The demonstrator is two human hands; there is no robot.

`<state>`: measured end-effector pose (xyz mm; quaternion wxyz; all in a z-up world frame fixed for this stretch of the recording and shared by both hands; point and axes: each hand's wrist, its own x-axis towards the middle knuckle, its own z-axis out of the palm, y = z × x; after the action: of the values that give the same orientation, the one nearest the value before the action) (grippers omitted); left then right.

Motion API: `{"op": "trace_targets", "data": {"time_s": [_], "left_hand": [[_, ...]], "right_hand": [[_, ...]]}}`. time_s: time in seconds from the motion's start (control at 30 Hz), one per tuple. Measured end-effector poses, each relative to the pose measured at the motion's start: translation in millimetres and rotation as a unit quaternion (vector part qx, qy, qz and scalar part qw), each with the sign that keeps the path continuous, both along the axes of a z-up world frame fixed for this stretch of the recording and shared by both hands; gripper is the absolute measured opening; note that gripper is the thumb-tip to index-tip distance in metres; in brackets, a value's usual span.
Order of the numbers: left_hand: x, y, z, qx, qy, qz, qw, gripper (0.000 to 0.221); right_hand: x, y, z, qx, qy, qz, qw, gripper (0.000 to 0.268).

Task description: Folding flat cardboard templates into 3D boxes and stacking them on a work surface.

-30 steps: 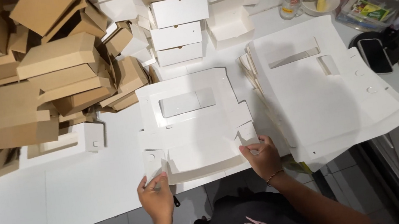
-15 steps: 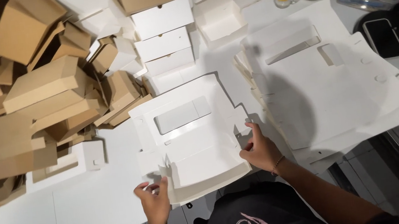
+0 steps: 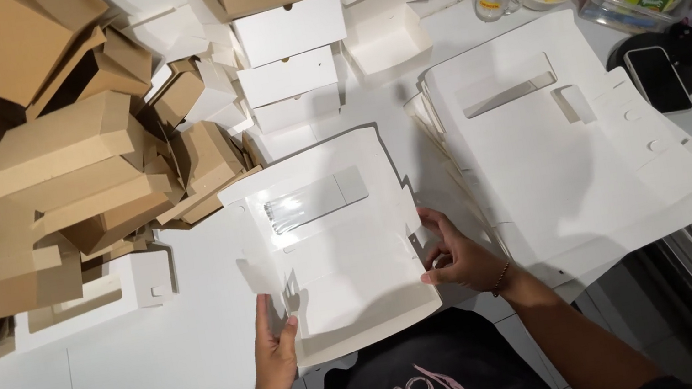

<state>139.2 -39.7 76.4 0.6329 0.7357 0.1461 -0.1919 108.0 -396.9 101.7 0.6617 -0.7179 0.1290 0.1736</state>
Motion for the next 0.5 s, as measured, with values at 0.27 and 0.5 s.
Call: {"op": "trace_targets", "data": {"time_s": [0.27,0.5], "left_hand": [[12.8,18.9,-27.5,0.038,-0.185,-0.171,0.967,0.054],[18.0,18.6,-30.8,0.037,-0.201,-0.184,0.961,0.061]], "right_hand": [[16.9,-5.9,-27.0,0.043,-0.005,0.149,0.988,0.108],[20.7,6.6,-64.9,-0.036,-0.032,0.065,0.997,0.096]]}}
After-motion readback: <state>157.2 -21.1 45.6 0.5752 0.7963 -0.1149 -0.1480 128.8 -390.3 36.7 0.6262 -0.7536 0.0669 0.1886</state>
